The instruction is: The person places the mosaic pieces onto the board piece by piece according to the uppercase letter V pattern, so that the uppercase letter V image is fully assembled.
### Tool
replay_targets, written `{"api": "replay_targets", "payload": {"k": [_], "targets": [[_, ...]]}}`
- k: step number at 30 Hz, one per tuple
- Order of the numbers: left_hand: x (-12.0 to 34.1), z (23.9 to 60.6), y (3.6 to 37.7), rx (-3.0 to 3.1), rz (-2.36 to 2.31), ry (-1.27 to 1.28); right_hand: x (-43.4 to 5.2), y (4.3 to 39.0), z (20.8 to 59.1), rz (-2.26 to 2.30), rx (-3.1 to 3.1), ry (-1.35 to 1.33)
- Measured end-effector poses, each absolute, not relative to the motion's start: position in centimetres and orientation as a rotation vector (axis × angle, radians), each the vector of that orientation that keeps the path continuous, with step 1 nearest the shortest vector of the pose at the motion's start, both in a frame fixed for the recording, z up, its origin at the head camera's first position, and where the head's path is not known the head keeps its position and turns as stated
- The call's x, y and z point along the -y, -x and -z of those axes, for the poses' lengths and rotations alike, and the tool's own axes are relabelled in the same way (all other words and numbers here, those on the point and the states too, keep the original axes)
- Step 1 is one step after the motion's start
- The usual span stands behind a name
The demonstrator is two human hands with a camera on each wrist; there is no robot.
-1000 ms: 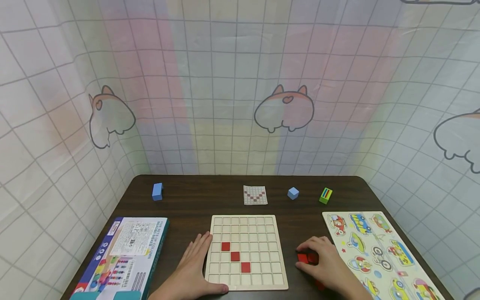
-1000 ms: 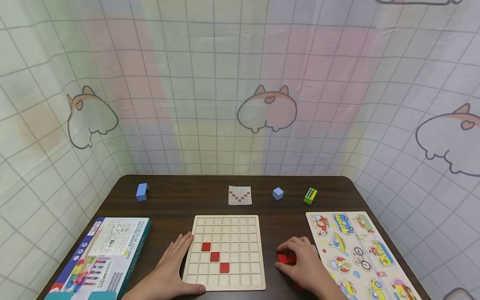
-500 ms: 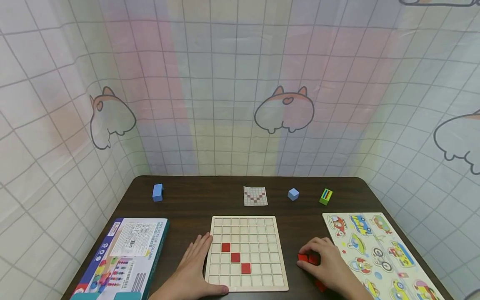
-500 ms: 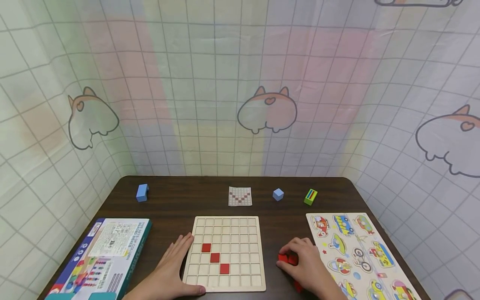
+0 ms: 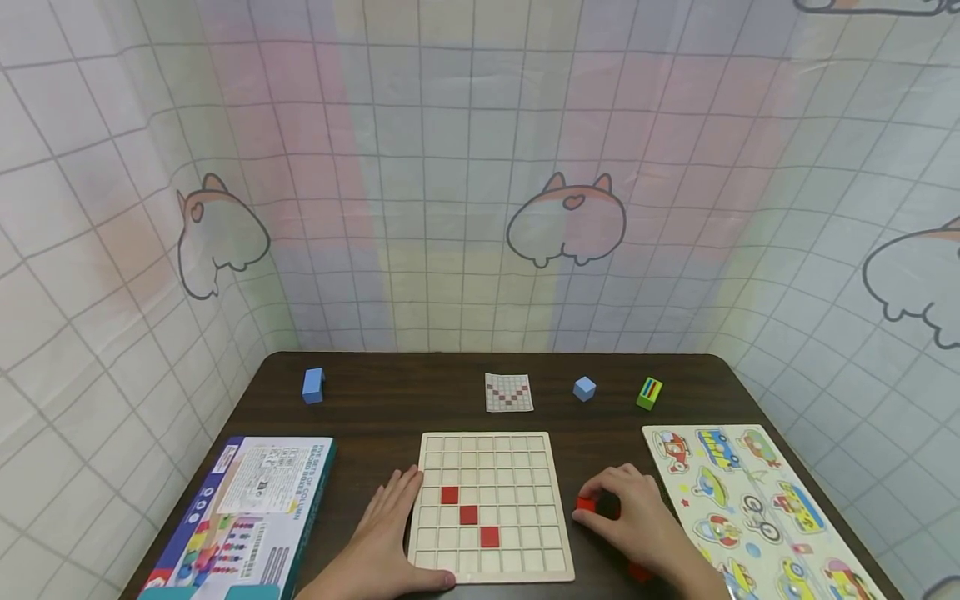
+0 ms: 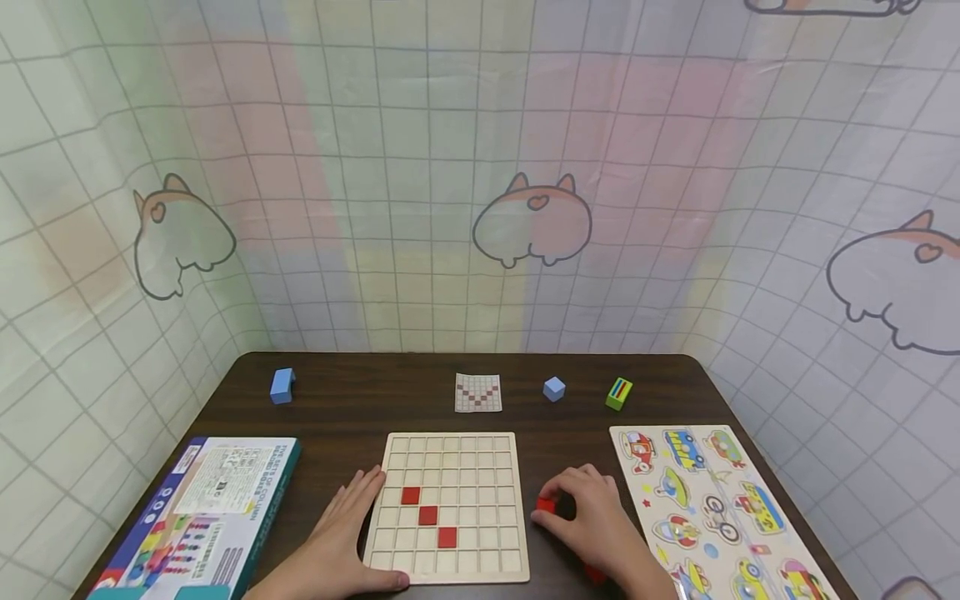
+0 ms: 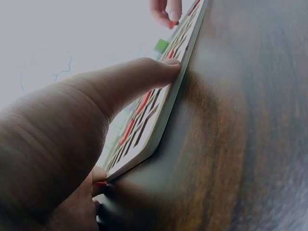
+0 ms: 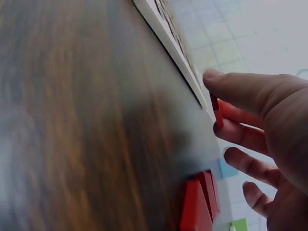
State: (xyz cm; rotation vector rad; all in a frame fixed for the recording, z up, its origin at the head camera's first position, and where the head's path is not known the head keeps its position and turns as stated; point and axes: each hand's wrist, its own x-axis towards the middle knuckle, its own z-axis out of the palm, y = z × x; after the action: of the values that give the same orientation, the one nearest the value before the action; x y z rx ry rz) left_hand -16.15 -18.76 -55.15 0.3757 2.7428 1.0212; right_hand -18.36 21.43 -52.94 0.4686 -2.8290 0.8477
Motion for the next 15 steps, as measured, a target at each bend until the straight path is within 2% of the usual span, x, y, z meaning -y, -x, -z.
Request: {"api": "replay_targets", "payload": {"k": [15], "targets": [[18.7,55.3,16.2,-2.755,-1.015,-0.386,-17.5,19.8,52.8,-0.919,2.768,-0.622]]}}
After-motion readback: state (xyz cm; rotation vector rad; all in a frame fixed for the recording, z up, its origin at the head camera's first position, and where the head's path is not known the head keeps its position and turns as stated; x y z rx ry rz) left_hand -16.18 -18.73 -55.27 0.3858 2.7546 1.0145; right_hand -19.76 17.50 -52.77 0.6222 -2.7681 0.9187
